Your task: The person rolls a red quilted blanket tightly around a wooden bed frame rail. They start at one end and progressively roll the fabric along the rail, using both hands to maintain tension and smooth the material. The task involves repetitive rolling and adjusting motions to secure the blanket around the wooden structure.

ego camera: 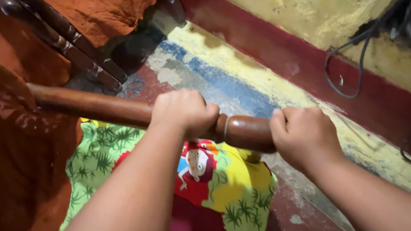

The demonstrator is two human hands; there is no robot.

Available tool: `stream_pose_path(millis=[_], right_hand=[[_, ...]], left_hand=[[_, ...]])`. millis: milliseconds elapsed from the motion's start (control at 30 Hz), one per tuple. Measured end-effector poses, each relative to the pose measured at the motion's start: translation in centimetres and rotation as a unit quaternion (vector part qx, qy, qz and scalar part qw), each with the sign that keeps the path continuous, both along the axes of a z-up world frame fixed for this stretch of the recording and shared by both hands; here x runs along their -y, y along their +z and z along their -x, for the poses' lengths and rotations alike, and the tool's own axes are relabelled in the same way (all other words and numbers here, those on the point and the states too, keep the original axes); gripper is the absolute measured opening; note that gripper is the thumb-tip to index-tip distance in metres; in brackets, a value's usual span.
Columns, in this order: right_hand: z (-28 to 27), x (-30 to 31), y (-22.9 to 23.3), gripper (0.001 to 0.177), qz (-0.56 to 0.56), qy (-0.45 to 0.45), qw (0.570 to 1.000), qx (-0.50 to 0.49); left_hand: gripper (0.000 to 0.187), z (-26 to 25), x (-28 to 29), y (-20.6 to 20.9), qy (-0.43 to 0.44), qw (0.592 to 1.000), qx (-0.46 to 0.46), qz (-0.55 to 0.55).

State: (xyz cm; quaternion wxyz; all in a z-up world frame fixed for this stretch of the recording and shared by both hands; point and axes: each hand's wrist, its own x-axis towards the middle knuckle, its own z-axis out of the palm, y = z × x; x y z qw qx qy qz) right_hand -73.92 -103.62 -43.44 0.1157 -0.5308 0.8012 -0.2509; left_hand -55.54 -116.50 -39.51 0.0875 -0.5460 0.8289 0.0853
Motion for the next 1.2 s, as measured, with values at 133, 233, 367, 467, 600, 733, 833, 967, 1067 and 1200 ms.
stream_pose_path(millis=[133,233,367,467,600,733,833,967,1067,1200], right_hand=[[0.2,-0.2,-0.4,0.042,0.009,0.024,1.000,-0.005],[0.2,-1.7,-0.3,0.044,0.059,0.051,0.997,0.008],[1.1,-3.5,0.4,0.045,0.015,0.030,0.996,0.080],[2.0,-5.6,-0.5,0.043,0.046,0.036,0.998,0.038],[6.4,-8.1,-0.9,0.041,0.078,0.049,0.995,0.023],[8.1,-10.5,-1.3,0.040,0.048,0.009,0.998,0.027],[7.5,-10.7,-1.2,0.037,0.074,-0.003,0.997,-0.006],[6.5,-11.6,-1.1,0.033,0.098,-0.028,0.995,0.007],[6.4,-11.7,-1.4,0.030,0.122,-0.020,0.992,0.003],[6.4,-11.7,-1.8,0.026,0.168,-0.006,0.986,-0.019]], left_hand=[[0.052,0.2,0.1,-1.0,0.032,0.999,0.008,0.009],[0.051,0.3,-0.8,-1.5,0.030,0.999,0.012,0.041],[0.049,1.2,-2.9,-0.9,0.026,0.998,0.040,0.034],[0.048,2.5,-4.9,-0.7,0.005,0.999,0.041,0.026],[0.043,6.1,-7.1,-0.8,-0.062,0.997,0.041,0.013],[0.043,8.6,-8.9,-1.0,-0.069,0.997,0.010,0.020],[0.044,8.3,-9.6,-0.9,-0.027,1.000,-0.002,0.007],[0.044,8.3,-9.4,-1.0,-0.011,0.999,-0.021,0.026],[0.044,8.1,-9.8,-1.6,-0.004,0.997,-0.044,0.059],[0.045,7.7,-10.3,-2.5,-0.001,0.987,-0.080,0.138]])
